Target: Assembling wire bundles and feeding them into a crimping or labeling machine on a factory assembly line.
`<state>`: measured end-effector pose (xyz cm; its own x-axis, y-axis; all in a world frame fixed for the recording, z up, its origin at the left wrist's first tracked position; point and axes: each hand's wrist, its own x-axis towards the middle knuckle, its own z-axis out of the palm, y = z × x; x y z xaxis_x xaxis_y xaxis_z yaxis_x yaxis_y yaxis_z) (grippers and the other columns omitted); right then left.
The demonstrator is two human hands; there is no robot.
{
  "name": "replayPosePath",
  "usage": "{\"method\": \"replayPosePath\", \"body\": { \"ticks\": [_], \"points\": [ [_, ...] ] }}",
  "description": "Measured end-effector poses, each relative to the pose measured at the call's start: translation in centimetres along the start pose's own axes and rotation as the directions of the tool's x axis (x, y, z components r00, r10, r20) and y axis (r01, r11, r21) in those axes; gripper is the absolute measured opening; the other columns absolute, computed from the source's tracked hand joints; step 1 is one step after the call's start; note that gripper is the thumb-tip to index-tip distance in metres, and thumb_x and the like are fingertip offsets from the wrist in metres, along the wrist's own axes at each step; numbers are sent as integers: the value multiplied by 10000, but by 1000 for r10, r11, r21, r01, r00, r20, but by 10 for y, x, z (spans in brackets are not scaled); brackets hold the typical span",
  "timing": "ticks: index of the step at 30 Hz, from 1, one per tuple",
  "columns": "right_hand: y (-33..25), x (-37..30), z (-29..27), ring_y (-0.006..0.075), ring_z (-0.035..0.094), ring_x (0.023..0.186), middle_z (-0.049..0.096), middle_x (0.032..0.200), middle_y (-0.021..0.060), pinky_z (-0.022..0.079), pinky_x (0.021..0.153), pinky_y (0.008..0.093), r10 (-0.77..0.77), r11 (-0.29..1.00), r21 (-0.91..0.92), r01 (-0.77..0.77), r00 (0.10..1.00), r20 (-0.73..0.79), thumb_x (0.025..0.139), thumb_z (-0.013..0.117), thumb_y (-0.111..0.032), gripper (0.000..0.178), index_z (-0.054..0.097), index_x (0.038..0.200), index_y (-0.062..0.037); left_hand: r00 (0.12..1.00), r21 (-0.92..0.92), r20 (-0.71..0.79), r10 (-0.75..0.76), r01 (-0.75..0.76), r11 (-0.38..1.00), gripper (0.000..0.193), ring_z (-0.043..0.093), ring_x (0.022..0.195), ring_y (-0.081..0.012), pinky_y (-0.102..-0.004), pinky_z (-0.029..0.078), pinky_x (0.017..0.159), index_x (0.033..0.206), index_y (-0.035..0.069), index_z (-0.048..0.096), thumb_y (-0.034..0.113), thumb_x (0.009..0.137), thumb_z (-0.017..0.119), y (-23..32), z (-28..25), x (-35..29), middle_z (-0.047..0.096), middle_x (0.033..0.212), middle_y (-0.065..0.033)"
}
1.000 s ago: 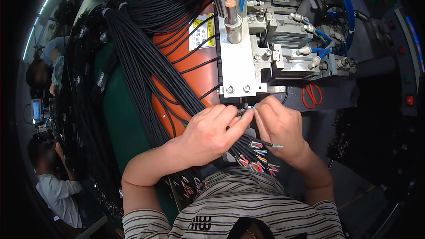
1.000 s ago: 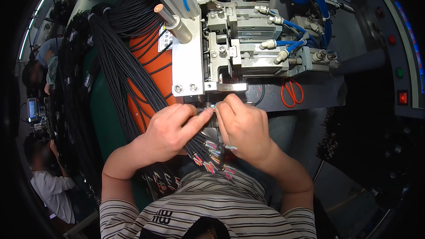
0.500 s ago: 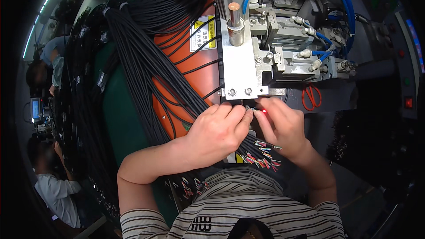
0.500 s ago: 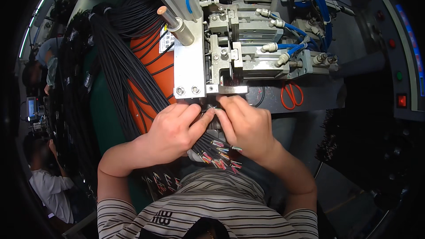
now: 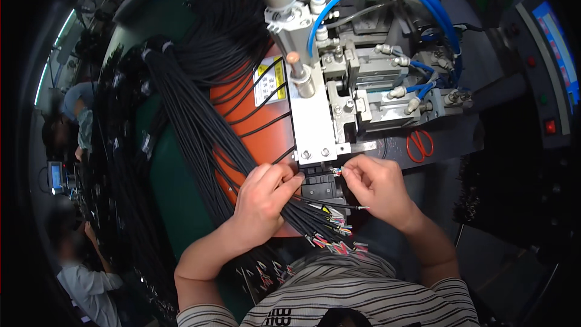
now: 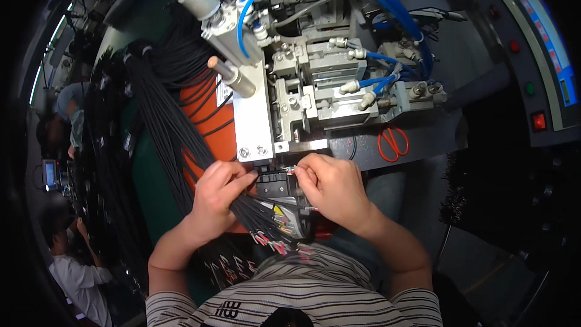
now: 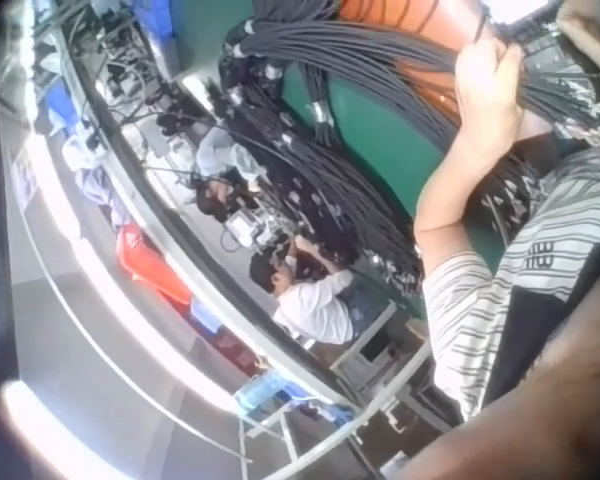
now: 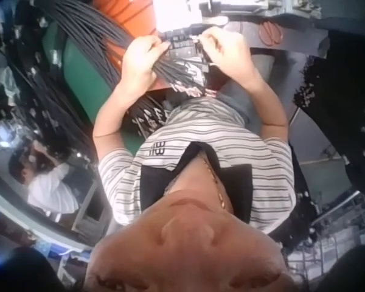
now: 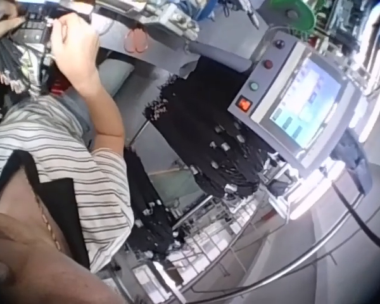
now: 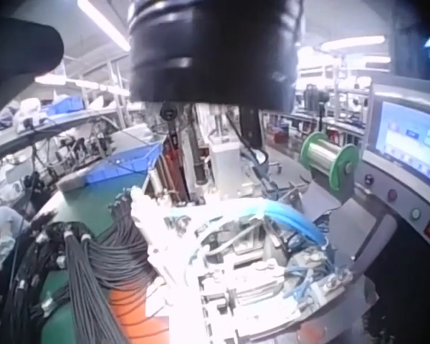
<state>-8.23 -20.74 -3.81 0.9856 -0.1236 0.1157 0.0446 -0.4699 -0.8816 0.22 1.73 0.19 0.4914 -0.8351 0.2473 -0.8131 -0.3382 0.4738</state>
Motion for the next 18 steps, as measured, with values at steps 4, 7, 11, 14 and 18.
{"method": "replayPosePath", "body": {
  "ticks": [4,7,11,14,18],
  "points": [
    [-13,-11,-1,2,496,541,601,690,-13,363,475,175,39,971,238,-28,998,-43,829,720,13,187,674,1009,5,985,87,-124,122,-112,990,344,609,690,-256,-353,463,602,1030,-5,659,91,715,757,5,7,3,626,822,-88],
    [-26,-13,-7,13,536,673,620,885,19,404,561,167,-13,878,470,-95,975,222,819,707,57,316,657,1128,13,940,65,-28,339,-337,939,349,594,578,-220,-322,424,527,1020,15,662,195,736,759,2,5,-5,600,683,-44],
    [-21,-12,4,99,619,878,635,999,83,501,685,218,-93,840,543,3,986,138,854,659,76,223,662,1075,43,985,12,-13,174,-174,985,322,591,586,-211,-330,420,521,999,-18,664,151,727,701,0,2,1,586,696,-62],
    [-14,-11,7,120,644,837,627,1041,115,533,713,240,19,731,669,-132,985,173,917,581,85,166,653,1065,58,974,-77,-95,205,-213,974,430,624,635,-228,-337,435,556,1051,-27,652,180,690,760,4,3,13,626,753,-68],
    [-16,-17,12,114,643,754,619,1006,105,531,664,232,115,639,755,-150,988,99,929,571,81,191,618,1113,64,990,-66,-74,120,-125,990,440,638,638,-225,-333,433,558,1083,2,656,198,709,779,13,2,12,669,792,-86]
  ]
}}
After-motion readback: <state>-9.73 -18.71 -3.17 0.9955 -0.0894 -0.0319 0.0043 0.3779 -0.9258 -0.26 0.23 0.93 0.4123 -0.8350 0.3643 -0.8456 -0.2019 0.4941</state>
